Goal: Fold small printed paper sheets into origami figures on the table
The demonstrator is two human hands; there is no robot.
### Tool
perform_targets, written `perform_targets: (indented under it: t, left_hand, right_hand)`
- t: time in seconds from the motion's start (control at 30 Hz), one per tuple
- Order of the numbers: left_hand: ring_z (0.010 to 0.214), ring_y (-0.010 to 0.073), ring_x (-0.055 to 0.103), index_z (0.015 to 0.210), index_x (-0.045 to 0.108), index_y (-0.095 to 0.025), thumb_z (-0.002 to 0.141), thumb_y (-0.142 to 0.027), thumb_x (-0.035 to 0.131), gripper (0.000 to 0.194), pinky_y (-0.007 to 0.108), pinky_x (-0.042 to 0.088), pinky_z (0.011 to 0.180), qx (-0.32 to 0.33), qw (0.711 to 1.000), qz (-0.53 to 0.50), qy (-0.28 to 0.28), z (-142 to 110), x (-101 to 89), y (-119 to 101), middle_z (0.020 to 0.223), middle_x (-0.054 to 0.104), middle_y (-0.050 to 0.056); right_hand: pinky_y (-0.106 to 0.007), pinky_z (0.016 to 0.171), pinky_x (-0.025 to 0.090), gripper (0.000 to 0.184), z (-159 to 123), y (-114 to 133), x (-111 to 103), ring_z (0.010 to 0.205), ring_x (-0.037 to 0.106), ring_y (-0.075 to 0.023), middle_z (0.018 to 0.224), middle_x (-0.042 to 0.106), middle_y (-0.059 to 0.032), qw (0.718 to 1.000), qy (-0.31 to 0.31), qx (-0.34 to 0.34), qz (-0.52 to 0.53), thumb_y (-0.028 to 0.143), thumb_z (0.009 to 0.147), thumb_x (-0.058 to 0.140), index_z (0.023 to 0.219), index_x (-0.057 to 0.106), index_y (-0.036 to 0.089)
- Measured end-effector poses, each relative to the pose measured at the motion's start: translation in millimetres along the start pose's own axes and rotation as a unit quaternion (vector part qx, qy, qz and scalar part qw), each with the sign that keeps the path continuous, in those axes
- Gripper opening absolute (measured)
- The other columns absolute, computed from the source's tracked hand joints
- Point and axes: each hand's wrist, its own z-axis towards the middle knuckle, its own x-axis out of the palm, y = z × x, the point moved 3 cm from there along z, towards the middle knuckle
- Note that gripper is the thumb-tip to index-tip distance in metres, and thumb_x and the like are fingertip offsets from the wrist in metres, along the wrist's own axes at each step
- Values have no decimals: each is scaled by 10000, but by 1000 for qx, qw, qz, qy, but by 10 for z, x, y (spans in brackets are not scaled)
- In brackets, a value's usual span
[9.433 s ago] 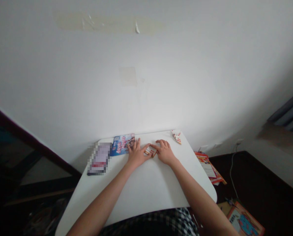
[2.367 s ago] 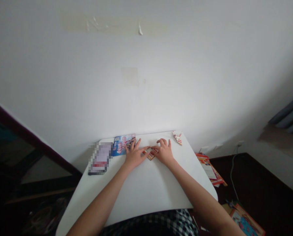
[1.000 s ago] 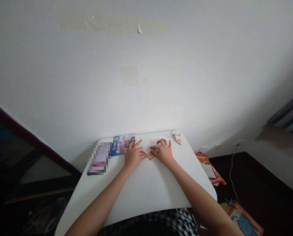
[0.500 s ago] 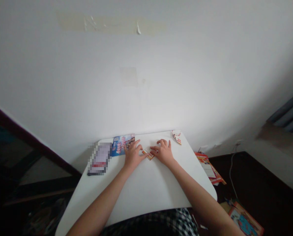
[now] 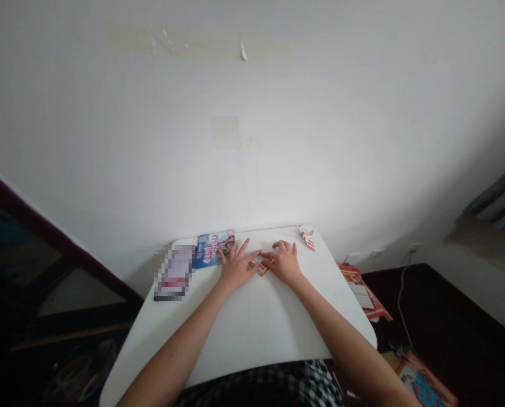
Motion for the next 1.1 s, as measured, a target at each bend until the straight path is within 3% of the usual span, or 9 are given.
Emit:
perform_targets:
  t: [0.43,0.67,0.93,1.1]
  left_hand:
    - [1554,460,220,1278,687,-530,803,-528,736,478,824,21,1176,6,1000,-17,-22,56,-130,-40,1688,337,-43]
    - [1548,426,233,1279,699,-500,851,-537,703,429,788,13,1204,3,999,-19,-34,0,-152,-48,1670,368,-20]
    - [1449,375,393,1037,823,-378,778,-571,792,324,697,6,1279,25,997,-25,-66,-33,-225,-31,1552,509,11]
    - [1392,364,462,869,835,-362,745,-553,828,228,714,-7,1273,24,995,-21,-90,-61,-240,-5,1464,592,7]
  right_hand:
    - [-694,1205,175,299,-19,31,-27,1371,415,-304,1343,566,-74,1000,1,6,-16,500,966,635,1253,712,464]
    - [-695,1202,169,290,-22,37,-42,1382,405,-302,1353,557,-78,1000,-4,11,-5,488,971,630,1245,719,454]
    - [-688,1208,159,290,-34,37,-45,1402,381,-304,1349,563,-68,1000,-9,7,-10,501,959,646,1237,721,462]
    - [-691,1203,161,289,-28,25,-40,1388,385,-313,1348,560,-67,1000,-6,11,-5,507,959,642,1231,726,462]
